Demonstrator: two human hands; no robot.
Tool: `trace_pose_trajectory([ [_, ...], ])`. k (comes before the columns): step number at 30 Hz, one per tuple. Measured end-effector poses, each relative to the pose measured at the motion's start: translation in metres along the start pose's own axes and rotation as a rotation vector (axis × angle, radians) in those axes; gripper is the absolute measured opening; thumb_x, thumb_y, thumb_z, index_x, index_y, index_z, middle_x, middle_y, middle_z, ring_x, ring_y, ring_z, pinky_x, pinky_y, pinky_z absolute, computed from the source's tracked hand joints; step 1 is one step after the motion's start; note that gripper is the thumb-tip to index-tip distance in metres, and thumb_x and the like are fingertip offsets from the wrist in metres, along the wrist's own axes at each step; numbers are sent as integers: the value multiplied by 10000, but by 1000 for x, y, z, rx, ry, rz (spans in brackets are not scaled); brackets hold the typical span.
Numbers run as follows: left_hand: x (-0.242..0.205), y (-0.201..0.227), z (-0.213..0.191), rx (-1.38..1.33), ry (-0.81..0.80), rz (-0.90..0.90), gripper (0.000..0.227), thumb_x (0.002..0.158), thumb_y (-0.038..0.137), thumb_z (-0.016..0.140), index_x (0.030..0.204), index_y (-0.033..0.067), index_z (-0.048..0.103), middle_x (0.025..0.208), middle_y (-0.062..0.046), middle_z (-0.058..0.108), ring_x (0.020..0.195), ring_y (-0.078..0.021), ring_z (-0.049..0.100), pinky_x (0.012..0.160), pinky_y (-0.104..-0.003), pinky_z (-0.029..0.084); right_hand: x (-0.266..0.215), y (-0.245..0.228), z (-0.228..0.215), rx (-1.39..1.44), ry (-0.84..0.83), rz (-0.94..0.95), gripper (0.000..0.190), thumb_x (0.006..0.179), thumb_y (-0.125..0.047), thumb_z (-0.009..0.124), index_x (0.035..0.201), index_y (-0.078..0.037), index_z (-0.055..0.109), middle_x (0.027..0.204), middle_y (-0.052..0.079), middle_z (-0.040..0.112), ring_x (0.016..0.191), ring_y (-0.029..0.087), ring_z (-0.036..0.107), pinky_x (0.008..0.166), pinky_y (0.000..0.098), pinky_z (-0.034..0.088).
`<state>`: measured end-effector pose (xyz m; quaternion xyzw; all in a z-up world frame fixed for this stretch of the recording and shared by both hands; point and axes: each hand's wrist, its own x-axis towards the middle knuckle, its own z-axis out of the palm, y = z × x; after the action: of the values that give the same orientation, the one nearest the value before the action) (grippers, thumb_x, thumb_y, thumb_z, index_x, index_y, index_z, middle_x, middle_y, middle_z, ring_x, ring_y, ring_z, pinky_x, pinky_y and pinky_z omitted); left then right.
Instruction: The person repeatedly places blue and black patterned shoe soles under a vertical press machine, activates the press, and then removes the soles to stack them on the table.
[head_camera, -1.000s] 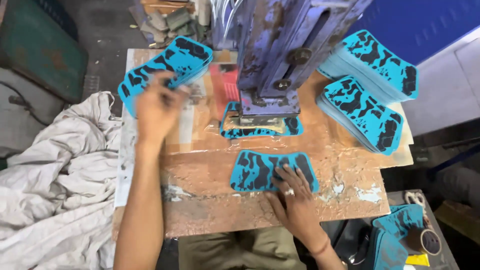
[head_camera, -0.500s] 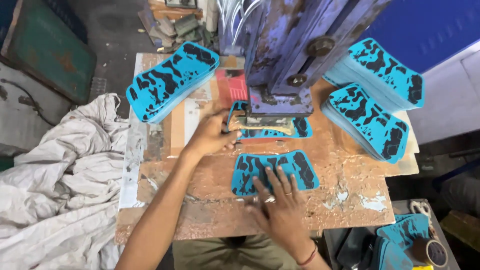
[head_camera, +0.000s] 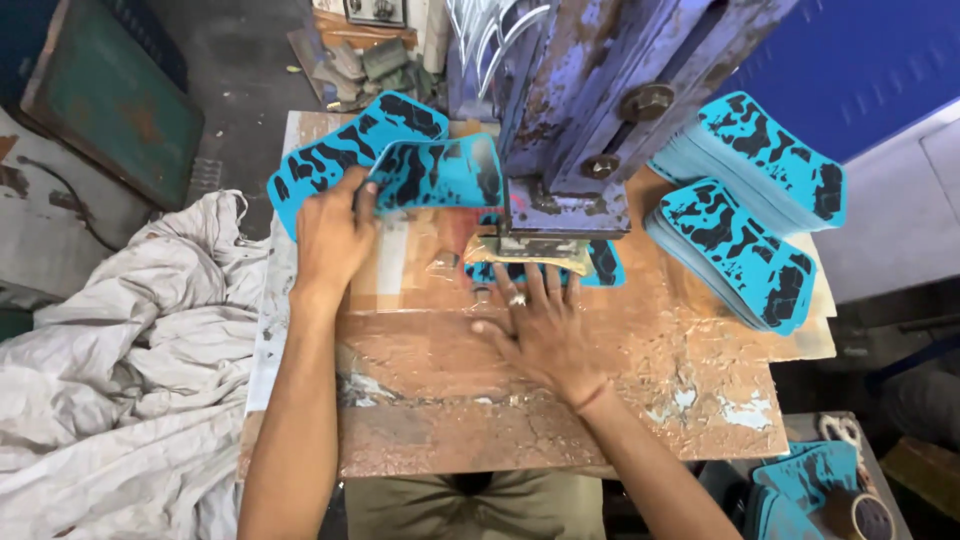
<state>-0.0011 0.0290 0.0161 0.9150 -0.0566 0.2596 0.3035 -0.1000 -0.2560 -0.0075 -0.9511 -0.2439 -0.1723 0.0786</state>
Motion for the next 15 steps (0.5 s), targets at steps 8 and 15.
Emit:
trace_pose_trajectory([
  [8, 4, -5, -7, -727, 136, -179, 246, 1124, 114, 495, 1320, -18, 564, 901, -107, 719, 726, -197, 785, 548, -288, 594, 9, -22, 1, -18, -22, 37, 770, 912, -657, 571, 1523, -205, 448, 1503, 255, 391, 1397, 486, 337, 1135, 699, 193],
  [15, 9, -42, 10, -1017, 180, -325, 260, 1152, 210, 491, 1311, 11, 540, 945, -73, 715, 696, -160, 753, 550, -245, 599, -49, -29, -32, 263, -70, -23, 711, 982, -406, 602, 1566, -55, 399, 1622, 254, 322, 1517, 430, 275, 1231, 579, 190],
])
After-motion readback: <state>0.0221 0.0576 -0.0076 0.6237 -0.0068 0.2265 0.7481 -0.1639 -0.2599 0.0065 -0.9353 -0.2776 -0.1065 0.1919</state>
